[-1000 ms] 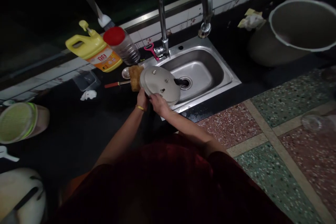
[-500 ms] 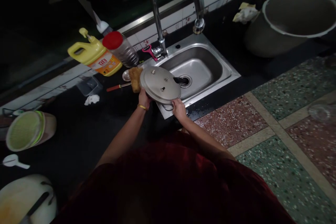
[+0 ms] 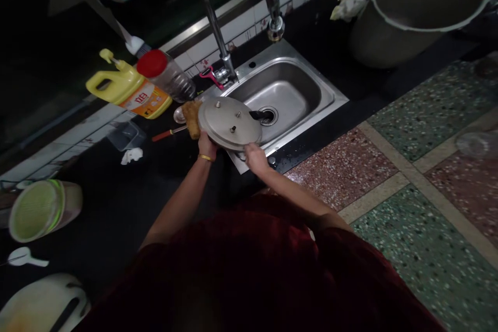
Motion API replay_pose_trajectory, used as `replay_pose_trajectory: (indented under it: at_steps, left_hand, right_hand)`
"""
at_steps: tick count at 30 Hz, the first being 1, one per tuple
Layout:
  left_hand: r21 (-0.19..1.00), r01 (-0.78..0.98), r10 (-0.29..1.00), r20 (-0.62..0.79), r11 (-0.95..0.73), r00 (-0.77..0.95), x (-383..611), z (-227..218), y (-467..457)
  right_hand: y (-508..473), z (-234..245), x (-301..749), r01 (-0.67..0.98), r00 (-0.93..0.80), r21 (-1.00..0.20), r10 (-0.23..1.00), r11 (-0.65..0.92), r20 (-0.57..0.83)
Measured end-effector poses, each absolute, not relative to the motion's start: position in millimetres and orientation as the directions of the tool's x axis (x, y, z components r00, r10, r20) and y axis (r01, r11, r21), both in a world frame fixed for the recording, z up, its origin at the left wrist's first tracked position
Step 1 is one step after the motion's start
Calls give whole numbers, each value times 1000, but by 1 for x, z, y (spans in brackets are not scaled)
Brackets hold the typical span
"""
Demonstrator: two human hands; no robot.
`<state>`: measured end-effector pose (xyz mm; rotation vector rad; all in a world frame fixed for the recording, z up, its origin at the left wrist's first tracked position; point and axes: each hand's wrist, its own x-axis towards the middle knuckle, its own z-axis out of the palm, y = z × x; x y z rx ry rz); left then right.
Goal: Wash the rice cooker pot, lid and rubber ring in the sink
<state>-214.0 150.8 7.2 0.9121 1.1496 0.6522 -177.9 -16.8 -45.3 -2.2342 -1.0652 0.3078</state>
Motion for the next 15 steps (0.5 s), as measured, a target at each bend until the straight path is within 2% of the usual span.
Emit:
replay_pose_trajectory:
  at_steps: [3, 6, 11, 15]
  left_hand:
    - [883, 28, 839, -454, 468, 300, -213, 6, 153]
    - [884, 26, 833, -450, 467, 321, -214, -1, 156]
    - [896, -16, 832, -405, 443, 379, -215, -21, 161]
    - [933, -22, 856, -320, 359, 406, -214, -31, 165]
  right_hand:
    - [6, -32, -191, 645, 586, -702, 785, -303, 200]
    - [1, -33, -189, 652, 558, -720, 794, -239, 242]
    - [-33, -53, -167, 664, 569, -685, 797, -300, 203]
    - [-8, -37, -176, 670, 566, -668, 805, -324, 177]
